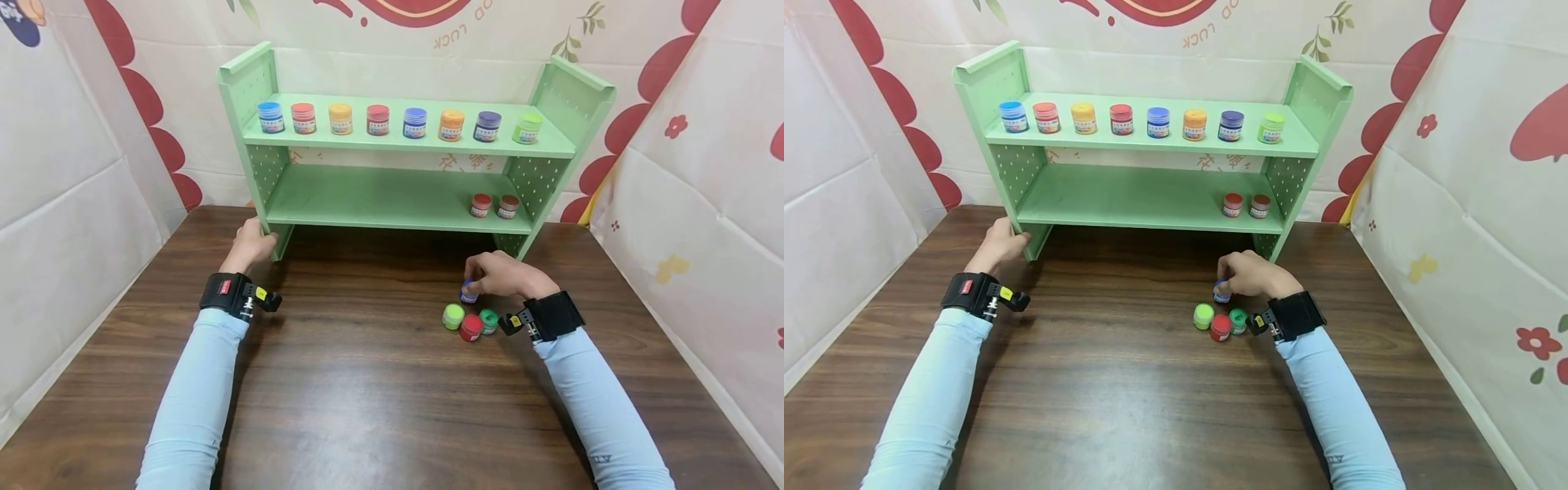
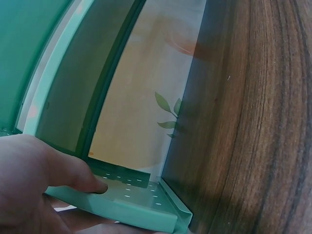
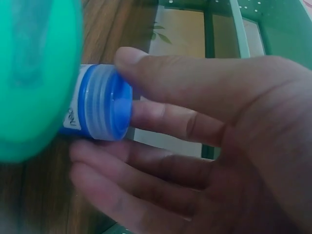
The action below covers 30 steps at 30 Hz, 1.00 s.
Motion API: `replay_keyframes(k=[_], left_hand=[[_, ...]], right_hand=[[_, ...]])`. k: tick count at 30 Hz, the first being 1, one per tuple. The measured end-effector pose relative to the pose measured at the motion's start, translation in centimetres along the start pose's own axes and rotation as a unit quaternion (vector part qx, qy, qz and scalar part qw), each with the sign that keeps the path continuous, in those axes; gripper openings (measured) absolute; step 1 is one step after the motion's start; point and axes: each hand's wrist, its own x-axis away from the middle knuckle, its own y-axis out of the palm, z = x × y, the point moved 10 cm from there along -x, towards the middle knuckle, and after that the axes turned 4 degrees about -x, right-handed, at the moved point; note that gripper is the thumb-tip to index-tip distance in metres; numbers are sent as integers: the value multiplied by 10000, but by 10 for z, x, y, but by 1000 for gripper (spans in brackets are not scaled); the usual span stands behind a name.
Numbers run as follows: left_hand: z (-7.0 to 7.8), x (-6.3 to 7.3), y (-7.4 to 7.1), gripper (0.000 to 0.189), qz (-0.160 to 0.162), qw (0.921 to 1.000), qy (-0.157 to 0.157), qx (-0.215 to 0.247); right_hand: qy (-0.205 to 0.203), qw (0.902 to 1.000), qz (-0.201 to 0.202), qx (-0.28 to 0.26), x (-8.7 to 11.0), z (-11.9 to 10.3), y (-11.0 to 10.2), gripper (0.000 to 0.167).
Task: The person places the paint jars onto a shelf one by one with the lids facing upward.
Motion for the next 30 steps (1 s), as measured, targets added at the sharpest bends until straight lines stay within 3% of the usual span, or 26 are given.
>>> replay_keyframes(k=[12, 30], left_hand=[[-1, 1, 2, 19, -29, 9999, -82, 65], [-1, 0, 2, 30, -58, 9999, -102, 76]], right_hand=[[-331, 9994, 36, -64, 1, -7, 1, 22], [-234, 9994, 133, -212, 3, 1, -5, 25]])
